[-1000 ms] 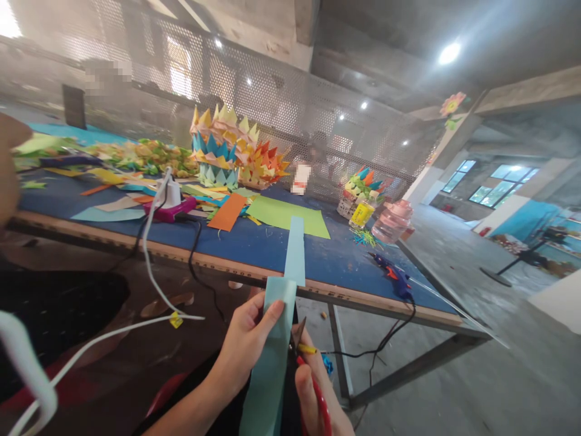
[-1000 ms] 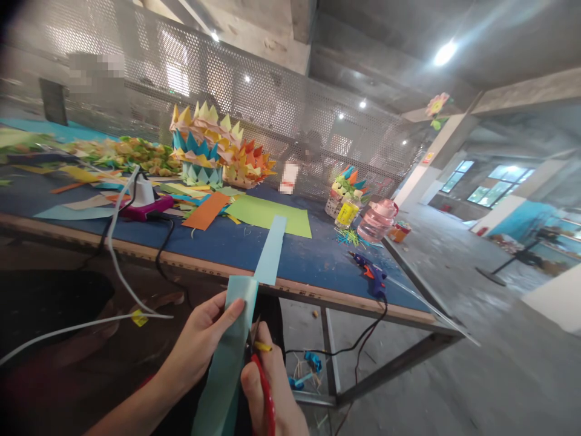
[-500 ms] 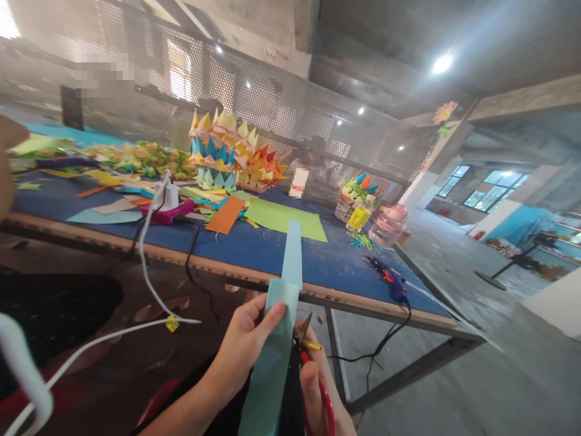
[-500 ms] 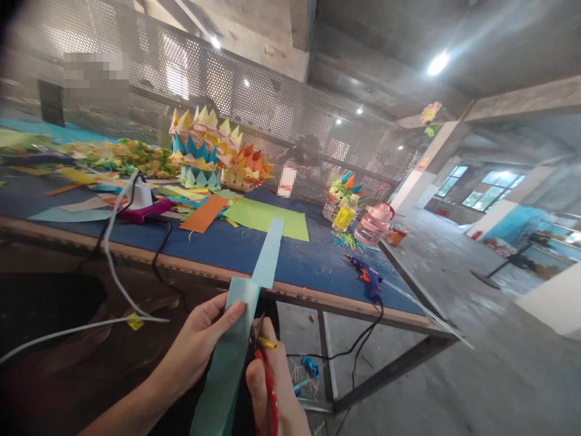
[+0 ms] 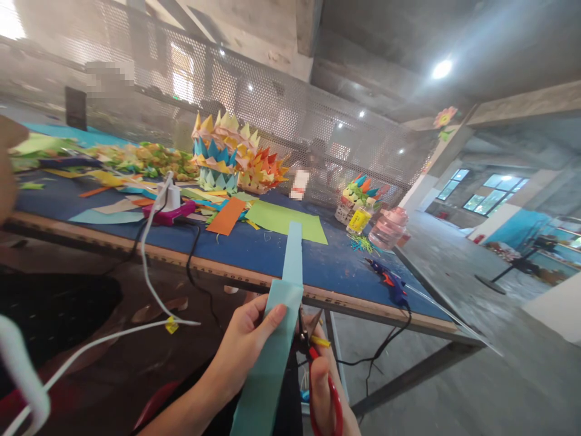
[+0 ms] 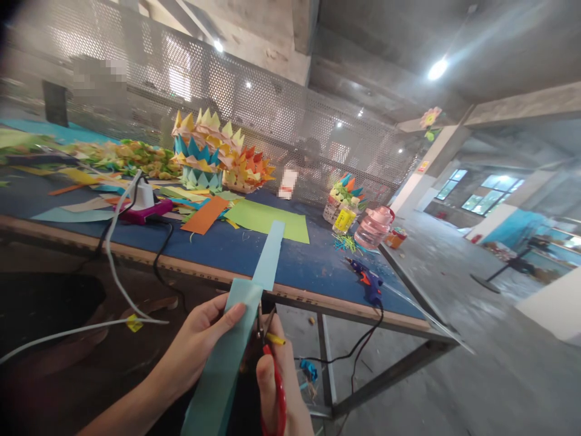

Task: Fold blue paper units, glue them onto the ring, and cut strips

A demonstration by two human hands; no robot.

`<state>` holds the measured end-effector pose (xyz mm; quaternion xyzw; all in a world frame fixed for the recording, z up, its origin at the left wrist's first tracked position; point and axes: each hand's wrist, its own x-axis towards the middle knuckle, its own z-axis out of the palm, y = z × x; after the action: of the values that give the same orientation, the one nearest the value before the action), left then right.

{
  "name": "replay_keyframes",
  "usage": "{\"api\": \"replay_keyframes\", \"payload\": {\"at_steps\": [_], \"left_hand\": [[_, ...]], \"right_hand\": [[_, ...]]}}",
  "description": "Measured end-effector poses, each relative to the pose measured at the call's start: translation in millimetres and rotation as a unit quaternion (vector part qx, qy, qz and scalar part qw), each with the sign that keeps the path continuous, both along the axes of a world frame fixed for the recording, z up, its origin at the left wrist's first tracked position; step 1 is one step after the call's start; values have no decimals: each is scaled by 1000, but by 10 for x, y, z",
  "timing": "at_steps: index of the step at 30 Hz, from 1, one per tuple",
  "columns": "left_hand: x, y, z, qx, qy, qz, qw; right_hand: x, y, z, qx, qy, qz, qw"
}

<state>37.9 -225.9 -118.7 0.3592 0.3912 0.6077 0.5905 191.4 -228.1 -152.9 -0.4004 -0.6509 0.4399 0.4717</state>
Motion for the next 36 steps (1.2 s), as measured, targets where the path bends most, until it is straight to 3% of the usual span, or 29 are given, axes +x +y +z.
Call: {"api": "replay_keyframes", "payload": {"at_steps": [7,14,19,22,25,27,33,36], "left_hand": [[23,-19,11,10,39,-20,999],[7,-13,23,10,41,-22,999],[-5,-2,18,-16,8,-14,1000],[-19,23,35,-20,-18,6,1000],[-56,71,67,-16,-53,18,998],[-101,123,92,-20,-72,23,997],[-234,301,181,-32,-97,56,993],[-260,359,225,-42,-83,39,995]], "right_hand": [[-21,-33,152,19,4,8,1000],[95,79,75,7,-29,36,999],[73,169,198,57,103,10,993],[25,84,238,45,109,-39,992],[-16,-59,187,-36,64,-99,992],[-34,-143,126,-72,45,-88,992],[-62,-259,-67,-72,34,-54,995],[-82,-244,-121,-82,17,-47,995]]}}
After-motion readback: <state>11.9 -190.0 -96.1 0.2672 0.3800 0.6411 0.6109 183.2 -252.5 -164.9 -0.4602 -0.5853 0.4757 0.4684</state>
